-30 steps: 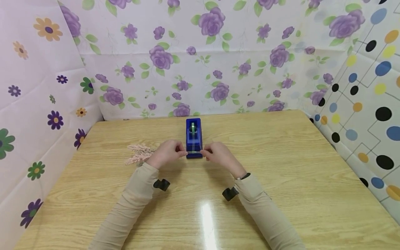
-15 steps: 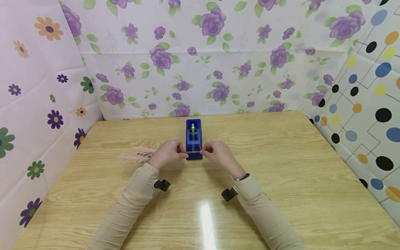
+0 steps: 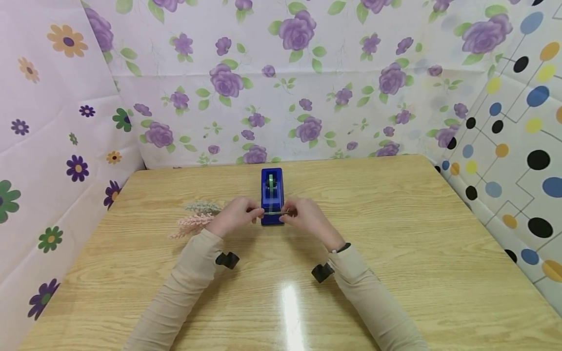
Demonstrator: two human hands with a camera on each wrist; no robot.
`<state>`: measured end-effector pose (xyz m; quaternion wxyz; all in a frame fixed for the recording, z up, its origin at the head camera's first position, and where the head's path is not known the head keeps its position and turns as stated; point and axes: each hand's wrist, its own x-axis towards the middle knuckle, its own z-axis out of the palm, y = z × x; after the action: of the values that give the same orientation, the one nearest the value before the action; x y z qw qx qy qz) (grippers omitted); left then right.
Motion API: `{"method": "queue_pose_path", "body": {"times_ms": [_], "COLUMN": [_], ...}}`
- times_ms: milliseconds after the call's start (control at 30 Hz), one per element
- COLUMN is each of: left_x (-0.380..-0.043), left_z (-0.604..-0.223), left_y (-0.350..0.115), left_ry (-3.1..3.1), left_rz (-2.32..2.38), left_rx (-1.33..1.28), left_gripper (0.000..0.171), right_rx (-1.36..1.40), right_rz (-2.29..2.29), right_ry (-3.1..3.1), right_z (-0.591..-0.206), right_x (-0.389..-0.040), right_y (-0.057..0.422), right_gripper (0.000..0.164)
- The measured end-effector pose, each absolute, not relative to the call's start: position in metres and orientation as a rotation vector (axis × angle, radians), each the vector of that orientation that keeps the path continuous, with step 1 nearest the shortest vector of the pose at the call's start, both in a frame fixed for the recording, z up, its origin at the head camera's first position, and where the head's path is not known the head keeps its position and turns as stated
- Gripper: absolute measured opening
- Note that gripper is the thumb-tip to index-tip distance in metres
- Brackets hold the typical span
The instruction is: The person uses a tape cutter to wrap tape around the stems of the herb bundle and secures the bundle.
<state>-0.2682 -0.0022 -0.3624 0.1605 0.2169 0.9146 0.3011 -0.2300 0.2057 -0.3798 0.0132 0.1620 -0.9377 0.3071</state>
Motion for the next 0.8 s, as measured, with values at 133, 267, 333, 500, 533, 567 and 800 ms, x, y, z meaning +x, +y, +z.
{"method": "queue_pose_path", "body": {"times_ms": [133,267,333,500,533,567,800], "left_x": [-0.268,-0.269,-0.27,-0.271,-0.271,-0.271,-0.273], "left_z": [-0.363,-0.366,-0.367,-0.369,-0.369,-0.369,-0.373], "left_y": [-0.002,-0.002,-0.001,0.0,0.0,0.0,0.0], "left_ry": [2.643,2.674,2.682,2.694,2.695,2.693,2.693], "left_rz": [0.854,0.853,0.863,0.878,0.879,0.88,0.881], "left_rx": [0.598,0.593,0.583,0.563,0.563,0.563,0.618], "left_gripper": [0.026,0.021,0.02,0.018,0.018,0.018,0.013], "right_rx": [0.527,0.482,0.471,0.435,0.434,0.434,0.474], "right_rz": [1.005,1.013,0.985,0.944,0.937,0.936,0.985], "right_ry": [-2.949,-2.932,-2.917,-2.879,-2.873,-2.869,-2.947], "right_z": [-0.38,-0.381,-0.381,-0.382,-0.383,-0.383,-0.385], "right_x": [-0.231,-0.231,-0.231,-0.232,-0.232,-0.232,-0.234], "right_y": [0.206,0.205,0.204,0.202,0.202,0.202,0.205], "right_gripper": [0.021,0.023,0.019,0.01,0.009,0.009,0.015]}}
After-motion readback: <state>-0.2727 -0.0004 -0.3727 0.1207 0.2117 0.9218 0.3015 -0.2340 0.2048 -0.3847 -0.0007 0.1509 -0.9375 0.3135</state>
